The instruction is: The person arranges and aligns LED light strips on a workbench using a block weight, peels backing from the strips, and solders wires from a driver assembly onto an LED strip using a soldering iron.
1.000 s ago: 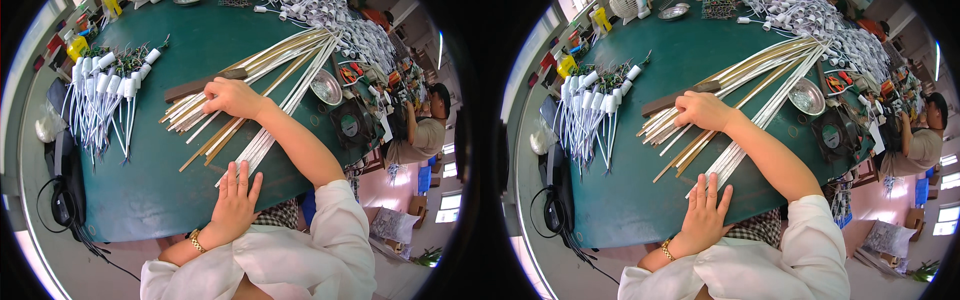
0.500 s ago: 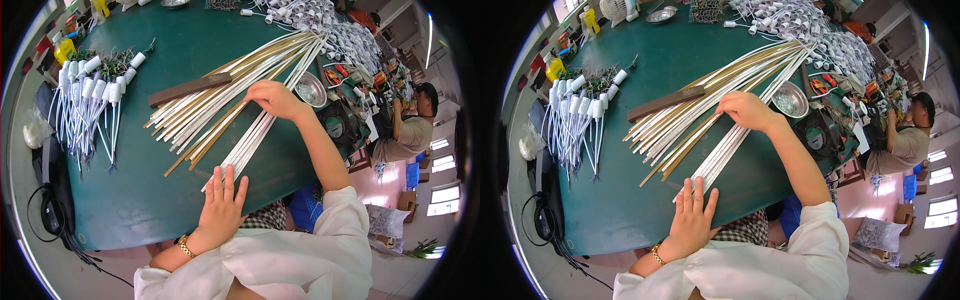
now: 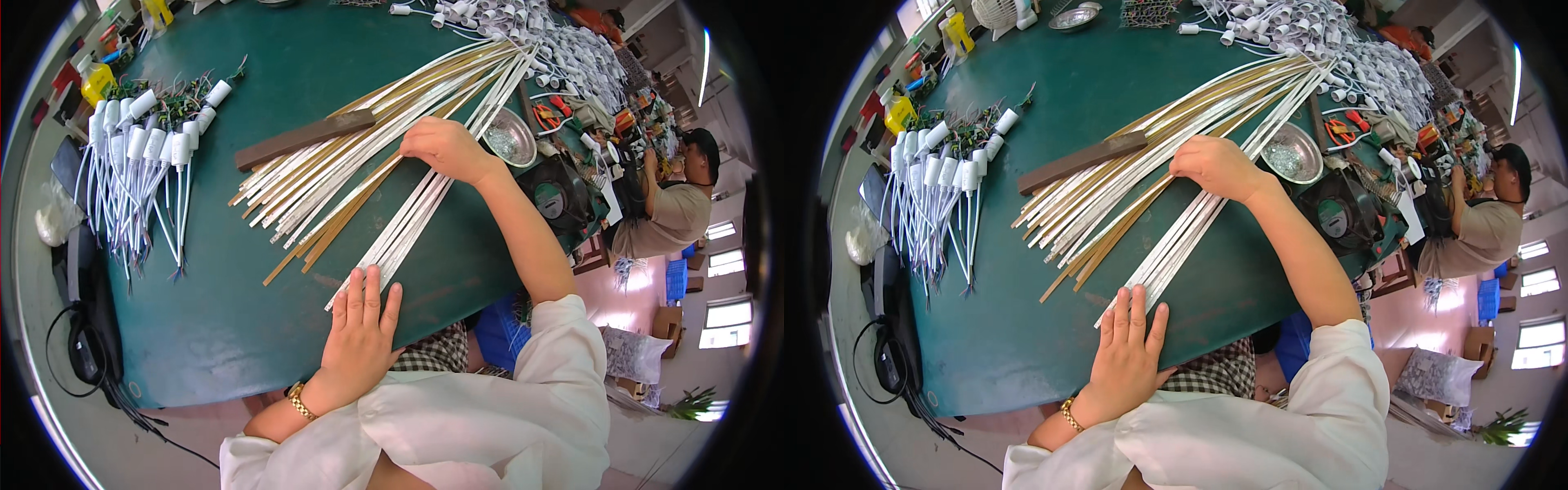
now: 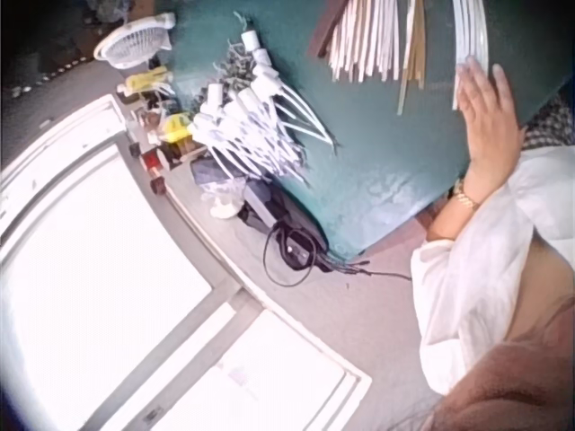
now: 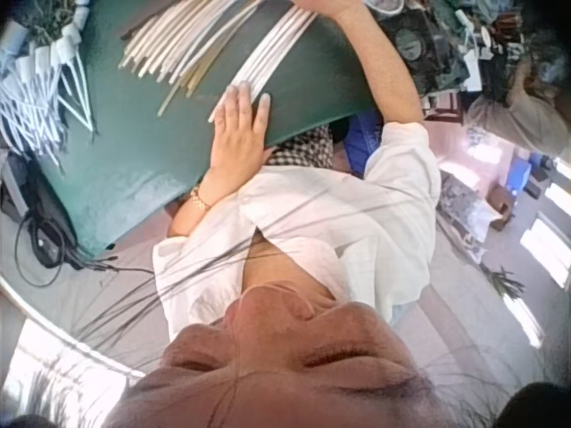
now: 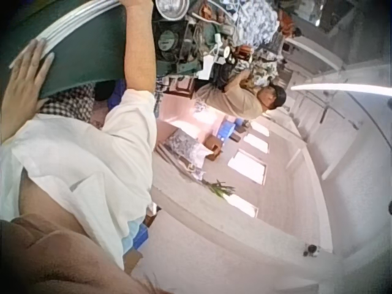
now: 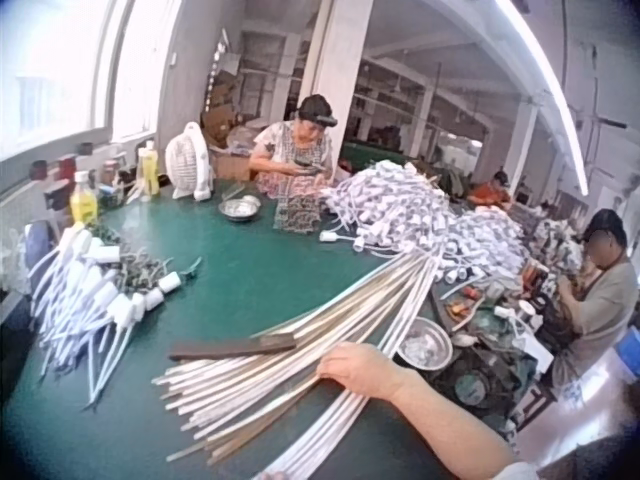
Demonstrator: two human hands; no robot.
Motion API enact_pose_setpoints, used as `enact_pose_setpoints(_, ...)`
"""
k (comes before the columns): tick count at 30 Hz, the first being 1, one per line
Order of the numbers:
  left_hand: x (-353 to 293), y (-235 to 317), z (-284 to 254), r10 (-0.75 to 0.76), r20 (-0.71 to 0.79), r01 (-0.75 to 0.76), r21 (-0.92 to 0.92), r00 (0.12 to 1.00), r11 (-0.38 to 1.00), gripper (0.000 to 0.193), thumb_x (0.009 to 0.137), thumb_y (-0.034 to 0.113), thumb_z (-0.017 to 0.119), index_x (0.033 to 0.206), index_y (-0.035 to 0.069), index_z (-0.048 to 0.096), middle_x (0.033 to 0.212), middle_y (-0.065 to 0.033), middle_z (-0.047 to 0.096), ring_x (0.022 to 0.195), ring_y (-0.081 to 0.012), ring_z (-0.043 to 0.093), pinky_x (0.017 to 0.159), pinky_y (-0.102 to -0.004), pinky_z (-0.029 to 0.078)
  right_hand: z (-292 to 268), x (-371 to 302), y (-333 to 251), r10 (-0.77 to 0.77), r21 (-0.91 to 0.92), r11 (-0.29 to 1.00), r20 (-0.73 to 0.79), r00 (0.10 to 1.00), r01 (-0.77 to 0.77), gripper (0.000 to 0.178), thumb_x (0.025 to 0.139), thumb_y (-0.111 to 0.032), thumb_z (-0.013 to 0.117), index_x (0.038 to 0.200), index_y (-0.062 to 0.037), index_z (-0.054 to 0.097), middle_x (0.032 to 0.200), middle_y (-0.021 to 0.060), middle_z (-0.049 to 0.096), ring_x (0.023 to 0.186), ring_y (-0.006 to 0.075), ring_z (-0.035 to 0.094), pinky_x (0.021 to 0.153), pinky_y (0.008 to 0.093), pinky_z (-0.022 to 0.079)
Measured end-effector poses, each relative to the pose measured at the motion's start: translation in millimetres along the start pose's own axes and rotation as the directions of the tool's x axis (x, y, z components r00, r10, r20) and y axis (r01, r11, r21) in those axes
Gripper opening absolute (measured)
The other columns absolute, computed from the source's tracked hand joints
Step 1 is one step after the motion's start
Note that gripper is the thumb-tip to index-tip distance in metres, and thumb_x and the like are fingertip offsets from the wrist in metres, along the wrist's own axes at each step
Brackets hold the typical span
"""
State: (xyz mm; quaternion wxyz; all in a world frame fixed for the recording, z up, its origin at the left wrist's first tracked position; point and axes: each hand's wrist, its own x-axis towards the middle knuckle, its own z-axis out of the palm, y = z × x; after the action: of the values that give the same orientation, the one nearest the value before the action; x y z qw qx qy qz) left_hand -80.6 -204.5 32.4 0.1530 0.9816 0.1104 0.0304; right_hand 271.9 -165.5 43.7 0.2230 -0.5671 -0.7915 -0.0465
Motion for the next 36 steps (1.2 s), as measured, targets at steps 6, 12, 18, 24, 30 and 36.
enact_pose_setpoints(6,1.3,-1.0,-2.3,-0.009,0.008,0.009,0.000,1.000,1.000,0.105,0.070,0.050,0.084,0.151,0.000,0.038,0.156,-0.0376,0.026,0.146,-0.0537,0.027,0.115,-0.0579,0.030,-10.1,1.7,-12.9,-0.161,-0.182,0.973,-0.107,0.981,0.140,0.022,0.074,-0.005,0.072,0.095,-0.0102,0.072,0.092,0.0007,0.069,0.086,0.0218,0.065,0.070,0.0326,0.057)
enact_pose_setpoints(12,-0.7,0.7,9.4,-0.012,-0.033,0.012,-0.001,0.999,1.000,0.110,0.068,0.052,0.084,0.152,0.000,0.037,0.158,-0.0347,0.026,0.147,-0.0530,0.026,0.113,-0.0607,0.030,-7.2,-25.6,-43.4,-0.147,-0.208,0.969,-0.058,0.987,0.132,0.017,0.073,-0.007,0.069,0.090,-0.0086,0.073,0.088,0.0005,0.070,0.080,0.0187,0.066,0.063,0.0310,0.056)
enact_pose_setpoints(18,-1.4,9.4,3.4,-0.070,-0.043,0.077,0.197,0.997,0.977,0.113,0.064,0.059,0.084,0.151,0.000,0.040,0.160,-0.0287,0.026,0.146,-0.0549,0.023,0.108,-0.0711,0.026,-18.4,-29.4,-46.2,-0.091,-0.084,0.992,0.049,0.995,0.095,0.016,0.074,-0.003,0.068,0.088,-0.0080,0.075,0.085,0.0017,0.070,0.084,0.0222,0.066,0.071,0.0353,0.056)
enact_pose_setpoints(24,5.6,6.3,-4.3,-0.133,-0.007,0.133,-0.033,0.991,0.991,0.115,0.063,0.060,0.084,0.149,-0.003,0.041,0.160,-0.0323,0.023,0.143,-0.0601,0.022,0.109,-0.0670,0.029,-27.4,-16.9,-41.8,0.020,-0.025,1.000,0.272,0.962,-0.014,0.024,0.078,-0.002,0.069,0.100,-0.0090,0.076,0.091,0.0047,0.072,0.091,0.0264,0.068,0.078,0.0372,0.056)
enact_pose_setpoints(30,6.1,5.8,-3.1,-0.106,-0.017,0.105,-0.041,0.994,0.994,0.115,0.064,0.056,0.086,0.147,-0.009,0.040,0.157,-0.0375,0.022,0.143,-0.0606,0.023,0.110,-0.0657,0.030,-0.6,14.7,-31.3,0.047,0.068,0.996,0.137,0.989,-0.056,0.027,0.082,-0.017,0.076,0.108,-0.0107,0.074,0.098,0.0031,0.070,0.098,0.0253,0.065,0.084,0.0385,0.055)
enact_pose_setpoints(36,4.6,0.8,-3.3,-0.065,-0.014,0.064,-0.079,0.998,0.995,0.118,0.064,0.054,0.086,0.145,-0.015,0.036,0.156,-0.0392,0.022,0.144,-0.0593,0.022,0.112,-0.0640,0.030,-1.3,52.3,-23.3,0.043,0.050,0.996,0.435,0.899,-0.073,0.015,0.080,-0.017,0.078,0.090,-0.0113,0.069,0.098,-0.0007,0.067,0.104,0.0236,0.058,0.090,0.0380,0.049)
